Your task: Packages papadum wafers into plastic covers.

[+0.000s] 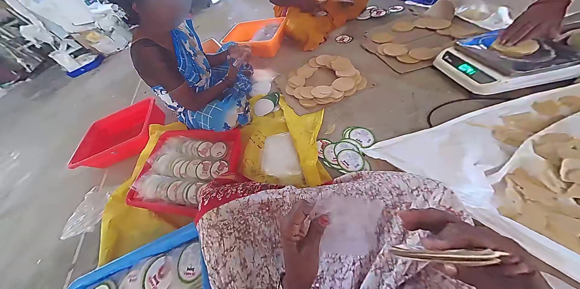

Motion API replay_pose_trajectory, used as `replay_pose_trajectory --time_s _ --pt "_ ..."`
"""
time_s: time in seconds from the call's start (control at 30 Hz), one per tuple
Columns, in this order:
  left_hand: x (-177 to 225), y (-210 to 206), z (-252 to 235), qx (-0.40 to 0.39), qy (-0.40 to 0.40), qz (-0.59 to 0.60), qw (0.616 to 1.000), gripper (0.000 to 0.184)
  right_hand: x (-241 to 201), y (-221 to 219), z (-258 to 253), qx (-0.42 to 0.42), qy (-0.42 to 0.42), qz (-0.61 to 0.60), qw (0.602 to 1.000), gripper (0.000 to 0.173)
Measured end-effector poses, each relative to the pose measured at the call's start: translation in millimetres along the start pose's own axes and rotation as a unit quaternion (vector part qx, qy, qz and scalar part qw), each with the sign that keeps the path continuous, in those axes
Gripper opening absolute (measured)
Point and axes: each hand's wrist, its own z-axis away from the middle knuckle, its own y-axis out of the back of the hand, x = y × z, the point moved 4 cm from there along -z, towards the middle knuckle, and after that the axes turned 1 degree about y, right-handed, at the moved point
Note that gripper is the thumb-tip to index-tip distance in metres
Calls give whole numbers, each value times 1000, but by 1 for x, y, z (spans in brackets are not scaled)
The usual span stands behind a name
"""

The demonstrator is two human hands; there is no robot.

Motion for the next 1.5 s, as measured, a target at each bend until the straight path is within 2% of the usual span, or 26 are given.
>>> replay_pose_trajectory --time_s 0.23,0.4,0.5,0.63,0.8,0.93,1.03,1.13,1.17,1.27,1.3,1.33,1.37,1.4,1.5 --pt "28 -3 2 -47 -122 -63 989 8 -30 -9 -8 -38 33 10 999 23" --pt "26 -1 9 -89 -228 -81 966 16 -60 -4 -13 -9 76 73 994 15" --pt "23 -4 14 -95 -226 -75 967 16 -75 -9 -17 13 81 92 992 13" --pt "20 -6 16 -93 -213 -70 970 15 -87 -34 -27 -17 78 108 991 18" --pt "21 -6 17 -99 -206 -58 972 15 -80 -56 -35 -62 86 192 976 15" --pt "17 -3 19 -95 -203 -75 972 18 -67 -57 -37 -94 64 179 977 11" --pt "16 -5 20 -114 -177 -72 975 21 -55 -58 -37 -119 18 153 981 12" --pt "12 -9 23 -135 -121 -31 983 20 -39 -63 -36 -99 -27 137 985 15" --pt "11 -11 25 -137 -88 -13 987 19 -34 -64 -35 -72 -47 147 985 21" --pt "8 -14 28 -130 21 38 991 18 -22 -63 -32 -27 -71 195 978 56" --pt "7 -15 30 -129 58 63 988 18 -17 -63 -30 -23 -59 206 977 55" --pt "6 -16 32 -121 95 85 984 18 -13 -63 -28 -25 -45 218 975 47" --pt "6 -17 33 -108 127 100 981 17 -9 -64 -25 -42 -33 238 970 40" --pt "6 -17 35 -93 154 110 978 17 -5 -67 -22 -74 -34 270 959 41" --pt "1 -16 38 -66 192 112 973 16 7 -77 -8 -157 -66 319 932 69"
